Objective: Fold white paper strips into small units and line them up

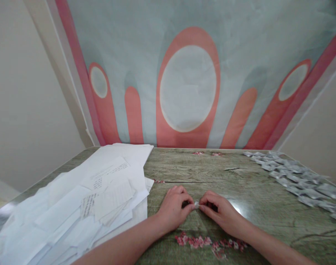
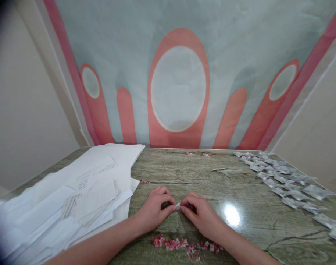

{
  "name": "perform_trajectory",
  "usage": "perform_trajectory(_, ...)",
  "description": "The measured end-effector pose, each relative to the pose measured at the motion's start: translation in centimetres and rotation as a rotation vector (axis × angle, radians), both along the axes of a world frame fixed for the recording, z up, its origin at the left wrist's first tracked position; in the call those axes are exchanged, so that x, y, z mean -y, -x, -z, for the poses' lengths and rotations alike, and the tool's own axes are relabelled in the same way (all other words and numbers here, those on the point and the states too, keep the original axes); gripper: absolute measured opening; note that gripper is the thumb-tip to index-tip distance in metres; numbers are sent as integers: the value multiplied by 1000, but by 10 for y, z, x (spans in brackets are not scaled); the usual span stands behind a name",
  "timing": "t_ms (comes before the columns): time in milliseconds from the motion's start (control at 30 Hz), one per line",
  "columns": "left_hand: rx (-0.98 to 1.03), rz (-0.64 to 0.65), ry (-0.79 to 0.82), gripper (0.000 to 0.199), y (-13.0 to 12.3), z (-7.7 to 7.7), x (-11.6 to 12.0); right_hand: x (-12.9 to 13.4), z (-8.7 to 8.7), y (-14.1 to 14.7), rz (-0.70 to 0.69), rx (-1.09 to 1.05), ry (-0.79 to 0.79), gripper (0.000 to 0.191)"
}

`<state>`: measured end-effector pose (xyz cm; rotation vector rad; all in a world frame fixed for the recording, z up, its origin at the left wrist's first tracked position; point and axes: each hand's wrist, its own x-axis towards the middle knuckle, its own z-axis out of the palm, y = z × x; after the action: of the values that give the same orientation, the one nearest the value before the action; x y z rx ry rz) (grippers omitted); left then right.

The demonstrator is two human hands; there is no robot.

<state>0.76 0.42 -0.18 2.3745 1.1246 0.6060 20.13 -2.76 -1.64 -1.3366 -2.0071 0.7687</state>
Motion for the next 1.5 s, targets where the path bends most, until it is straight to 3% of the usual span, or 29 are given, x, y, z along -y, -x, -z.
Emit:
perform_trajectory(633, 33, 30, 72, 9, -3, 1, 0, 2, -3, 2, -10, 27, 10, 13)
perform_trajectory(1500, -69, -94, 56, 18, -8, 0, 3, -1, -4, 6, 28, 0, 38, 11)
